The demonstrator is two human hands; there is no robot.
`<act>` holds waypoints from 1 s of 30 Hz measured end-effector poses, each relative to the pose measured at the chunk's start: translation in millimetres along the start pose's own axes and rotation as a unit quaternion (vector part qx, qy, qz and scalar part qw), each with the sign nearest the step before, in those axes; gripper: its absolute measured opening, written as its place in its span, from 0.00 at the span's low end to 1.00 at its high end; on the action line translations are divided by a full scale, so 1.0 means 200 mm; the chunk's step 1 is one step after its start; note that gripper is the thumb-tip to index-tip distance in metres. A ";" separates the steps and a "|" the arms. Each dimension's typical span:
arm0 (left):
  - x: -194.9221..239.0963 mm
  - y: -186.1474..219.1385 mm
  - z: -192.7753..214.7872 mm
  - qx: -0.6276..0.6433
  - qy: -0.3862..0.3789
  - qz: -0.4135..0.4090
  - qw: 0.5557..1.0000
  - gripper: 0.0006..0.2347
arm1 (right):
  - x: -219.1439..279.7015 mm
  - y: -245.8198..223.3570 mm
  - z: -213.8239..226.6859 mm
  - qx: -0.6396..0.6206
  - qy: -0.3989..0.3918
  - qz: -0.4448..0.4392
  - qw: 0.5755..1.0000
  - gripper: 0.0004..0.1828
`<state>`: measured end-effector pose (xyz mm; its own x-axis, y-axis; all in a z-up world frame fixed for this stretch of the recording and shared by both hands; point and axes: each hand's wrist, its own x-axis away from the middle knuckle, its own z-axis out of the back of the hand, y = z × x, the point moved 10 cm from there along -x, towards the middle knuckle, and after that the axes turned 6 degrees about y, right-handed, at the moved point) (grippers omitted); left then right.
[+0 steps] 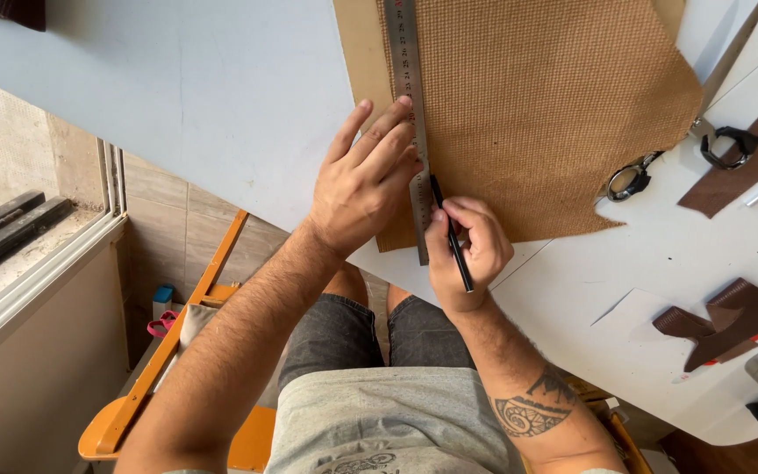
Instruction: Measuring and marking a piece of leather with a ruler and pencil before cutting a strip with scissors.
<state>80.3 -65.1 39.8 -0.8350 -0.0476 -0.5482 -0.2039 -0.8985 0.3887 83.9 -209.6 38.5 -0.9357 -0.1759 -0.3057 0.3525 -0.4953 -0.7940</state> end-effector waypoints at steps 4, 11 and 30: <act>-0.08 -0.04 -0.01 0.001 0.002 -0.011 1.000 0.10 | -0.03 -0.01 -0.01 0.000 0.009 -0.010 1.000 0.02; -0.16 -0.13 -0.10 -0.007 -0.114 0.006 0.993 0.12 | -0.02 -0.02 -0.03 -0.018 -0.026 -0.028 0.999 0.02; -0.19 -0.35 -0.11 0.051 -0.144 0.006 0.988 0.34 | -0.49 -0.04 -0.30 -0.034 -0.035 -0.004 0.999 0.01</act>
<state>138.2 -10.1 17.8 -0.9455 0.0824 -0.3151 -0.2320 -0.8495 0.4739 172.8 -137.4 42.5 -0.9363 -0.2326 -0.2632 0.3425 -0.4381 -0.8311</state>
